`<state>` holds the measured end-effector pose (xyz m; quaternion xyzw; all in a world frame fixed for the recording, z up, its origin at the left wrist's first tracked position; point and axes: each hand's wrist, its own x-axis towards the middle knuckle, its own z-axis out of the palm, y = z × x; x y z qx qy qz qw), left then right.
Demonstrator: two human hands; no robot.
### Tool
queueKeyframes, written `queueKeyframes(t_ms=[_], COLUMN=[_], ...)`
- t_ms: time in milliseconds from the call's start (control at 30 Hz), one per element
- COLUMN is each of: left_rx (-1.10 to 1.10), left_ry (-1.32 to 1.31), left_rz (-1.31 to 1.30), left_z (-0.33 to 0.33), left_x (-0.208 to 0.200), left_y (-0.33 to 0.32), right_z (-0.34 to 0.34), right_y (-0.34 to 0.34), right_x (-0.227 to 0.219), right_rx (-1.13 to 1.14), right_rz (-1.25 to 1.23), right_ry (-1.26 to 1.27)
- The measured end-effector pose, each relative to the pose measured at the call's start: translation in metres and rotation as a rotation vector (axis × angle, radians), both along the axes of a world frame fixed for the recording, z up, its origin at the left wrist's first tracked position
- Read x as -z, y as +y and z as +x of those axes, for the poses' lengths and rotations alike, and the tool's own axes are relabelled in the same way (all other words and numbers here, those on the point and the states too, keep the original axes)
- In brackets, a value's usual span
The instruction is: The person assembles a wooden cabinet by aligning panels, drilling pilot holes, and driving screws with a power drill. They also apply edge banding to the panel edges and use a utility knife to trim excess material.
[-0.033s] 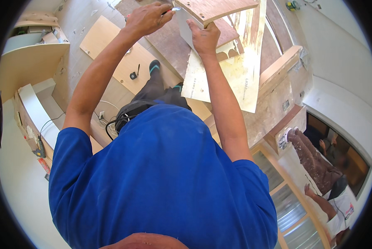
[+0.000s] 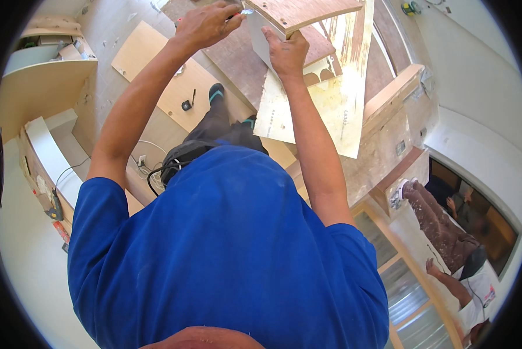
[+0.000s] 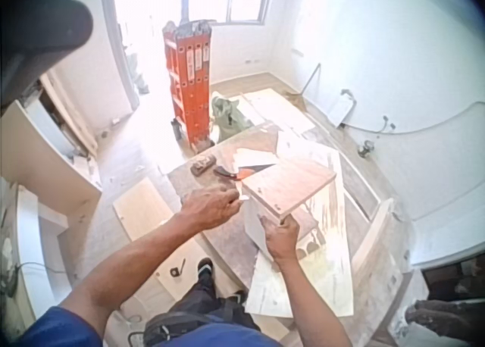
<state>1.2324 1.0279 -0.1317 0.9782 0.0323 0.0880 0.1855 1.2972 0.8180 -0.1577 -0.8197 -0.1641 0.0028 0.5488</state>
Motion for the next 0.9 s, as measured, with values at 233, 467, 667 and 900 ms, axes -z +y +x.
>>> queueKeyframes(t_ms=[233,467,667,900], left_rx=[0.042,0.097,0.147,0.167], left_ry=[0.044,0.107,0.119,0.115], left_rz=[-0.008,-0.063,0.004,0.025], left_z=[0.008,0.012,0.017,0.021], left_x=[0.002,-0.014,-0.009,-0.009], left_y=[0.012,0.022,0.035,0.040], right_z=[0.004,0.004,0.004,0.009], right_y=[0.002,0.001,0.004,0.006], right_x=[0.004,0.006,0.005,0.011], right_rx=[-0.026,-0.040,-0.038,-0.042], right_rz=[0.037,0.048,0.031,0.040], right_ry=[-0.012,-0.033,-0.028,-0.060])
